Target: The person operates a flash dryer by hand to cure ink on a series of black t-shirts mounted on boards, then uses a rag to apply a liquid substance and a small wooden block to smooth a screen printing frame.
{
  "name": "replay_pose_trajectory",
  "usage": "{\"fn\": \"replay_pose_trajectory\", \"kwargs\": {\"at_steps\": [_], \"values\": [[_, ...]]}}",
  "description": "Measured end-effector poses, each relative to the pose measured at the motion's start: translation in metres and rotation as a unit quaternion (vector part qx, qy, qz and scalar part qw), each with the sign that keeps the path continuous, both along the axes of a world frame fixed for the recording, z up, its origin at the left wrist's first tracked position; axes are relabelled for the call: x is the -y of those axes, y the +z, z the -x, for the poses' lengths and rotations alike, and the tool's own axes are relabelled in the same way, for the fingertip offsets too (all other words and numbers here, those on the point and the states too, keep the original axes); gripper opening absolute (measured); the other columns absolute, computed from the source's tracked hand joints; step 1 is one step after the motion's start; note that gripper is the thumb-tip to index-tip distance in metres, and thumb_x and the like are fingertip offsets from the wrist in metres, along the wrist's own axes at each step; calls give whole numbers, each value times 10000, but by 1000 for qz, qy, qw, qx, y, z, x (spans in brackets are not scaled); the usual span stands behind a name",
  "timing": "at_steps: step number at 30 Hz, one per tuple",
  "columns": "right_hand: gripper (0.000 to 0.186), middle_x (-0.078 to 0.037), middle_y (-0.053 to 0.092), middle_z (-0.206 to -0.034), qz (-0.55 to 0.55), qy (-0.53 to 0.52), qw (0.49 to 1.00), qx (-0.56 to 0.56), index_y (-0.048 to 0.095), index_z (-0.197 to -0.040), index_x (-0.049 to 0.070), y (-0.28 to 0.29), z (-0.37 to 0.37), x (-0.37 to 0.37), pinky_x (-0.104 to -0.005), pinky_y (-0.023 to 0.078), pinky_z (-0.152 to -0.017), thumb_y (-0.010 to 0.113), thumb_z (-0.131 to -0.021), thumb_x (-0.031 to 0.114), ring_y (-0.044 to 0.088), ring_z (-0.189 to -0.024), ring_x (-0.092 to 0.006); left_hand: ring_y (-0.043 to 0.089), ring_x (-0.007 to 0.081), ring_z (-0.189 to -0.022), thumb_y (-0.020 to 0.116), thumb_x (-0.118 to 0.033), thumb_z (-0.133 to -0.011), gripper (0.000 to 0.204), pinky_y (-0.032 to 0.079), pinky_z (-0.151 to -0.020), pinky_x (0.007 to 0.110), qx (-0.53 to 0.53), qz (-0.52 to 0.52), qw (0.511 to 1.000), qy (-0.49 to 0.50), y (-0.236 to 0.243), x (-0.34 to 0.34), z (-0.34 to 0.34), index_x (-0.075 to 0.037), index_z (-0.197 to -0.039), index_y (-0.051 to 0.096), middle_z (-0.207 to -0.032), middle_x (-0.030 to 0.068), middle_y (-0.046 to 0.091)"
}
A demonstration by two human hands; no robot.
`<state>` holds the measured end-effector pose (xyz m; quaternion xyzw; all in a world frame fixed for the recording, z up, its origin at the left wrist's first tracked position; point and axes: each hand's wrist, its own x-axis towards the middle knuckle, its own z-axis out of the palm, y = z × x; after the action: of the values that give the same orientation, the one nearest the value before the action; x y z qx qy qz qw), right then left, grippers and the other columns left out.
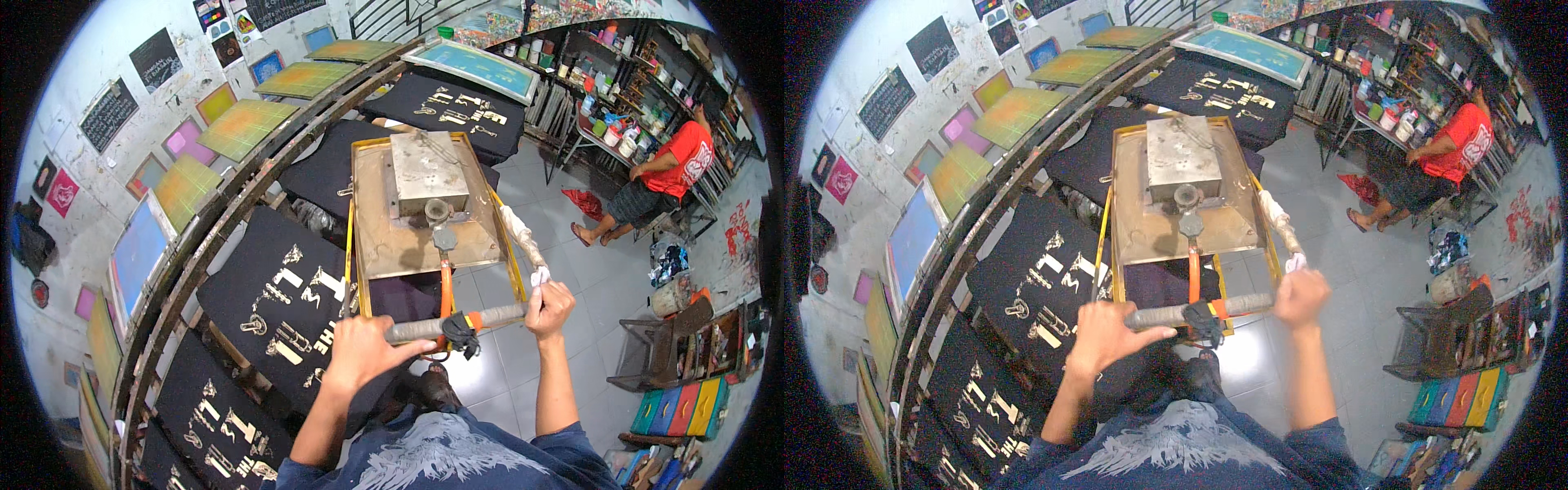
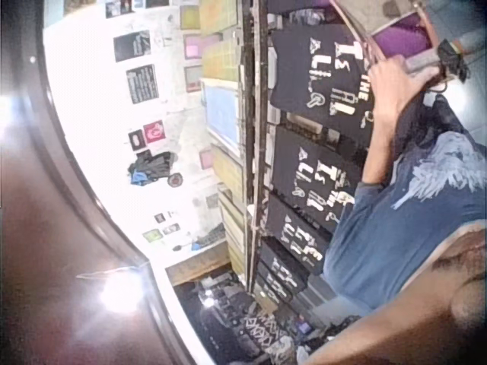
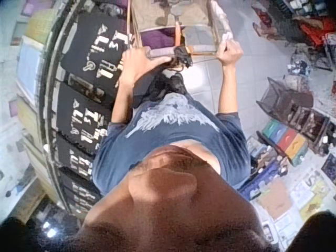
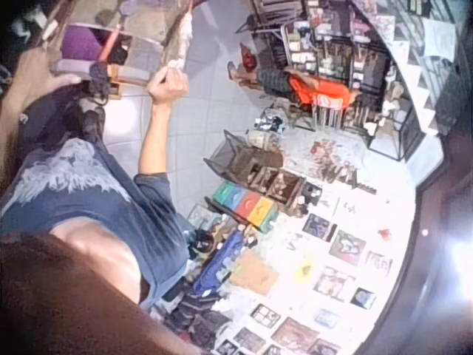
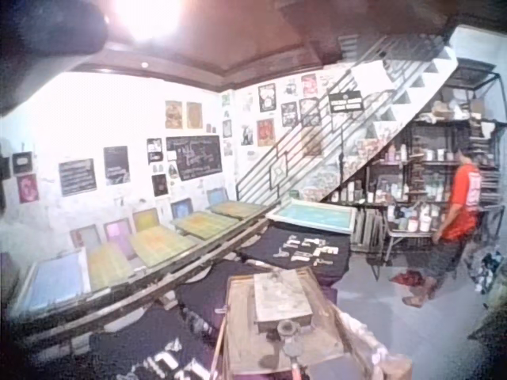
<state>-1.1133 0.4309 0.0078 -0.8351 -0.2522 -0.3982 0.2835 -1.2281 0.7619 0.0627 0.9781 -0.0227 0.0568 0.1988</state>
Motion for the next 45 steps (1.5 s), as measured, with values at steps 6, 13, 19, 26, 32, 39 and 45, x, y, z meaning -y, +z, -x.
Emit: {"fn": "replay_pose_trajectory", "kwargs": {"at_steps": [6,13,19,26,32,39,45], "values": [[286,-132,439,-568,15,-13,999,-31,433,-593,61,-3,-5,6,-449,352,-541,632,-797,42,455,-511,-336,678,344,-550,782,-747,-743,708,522,-530,447,67,19,998,2,-17,2,2,-60,-615,668,-558,131,631],[274,-137,444,-576,-30,-46,998,-2,433,-597,44,-7,-3,1,-456,359,-554,620,-796,33,466,-531,-332,659,294,-496,836,-660,-738,622,515,-491,403,180,34,983,11,-20,7,4,-82,-601,652,-530,80,608],[270,-131,389,-583,-49,-38,998,24,441,-630,25,-5,-4,-1,-420,319,-557,582,-859,57,389,-522,-310,678,293,-543,893,-607,-685,545,533,-532,405,191,27,981,13,-20,9,2,-93,-647,717,-573,86,649],[219,-136,441,-594,-55,-50,997,8,473,-623,21,-1,0,-3,-441,372,-577,631,-775,8,478,-552,-326,639,286,-507,890,-584,-700,550,503,-525,387,237,16,971,-1,-25,11,4,-106,-606,634,-539,64,597],[182,-137,535,-632,-25,-56,998,-8,523,-645,48,-3,0,6,-445,419,-588,672,-750,49,539,-591,-339,626,306,-521,903,-576,-681,553,481,-527,404,213,5,977,7,-23,13,4,-104,-607,624,-561,69,608],[237,-123,511,-616,-27,-15,999,-21,493,-633,67,-3,-1,13,-452,412,-571,691,-762,85,526,-578,-338,631,331,-544,859,-456,-792,437,477,-540,427,230,6,971,63,-29,20,3,-93,-628,677,-578,102,630],[282,-92,489,-597,-50,32,998,-10,484,-616,88,-3,-8,15,-428,391,-549,716,-776,112,503,-556,-304,608,325,-509,864,-396,-810,411,472,-536,413,226,-3,964,137,-33,27,-2,-105,-595,668,-532,112,596]]}}
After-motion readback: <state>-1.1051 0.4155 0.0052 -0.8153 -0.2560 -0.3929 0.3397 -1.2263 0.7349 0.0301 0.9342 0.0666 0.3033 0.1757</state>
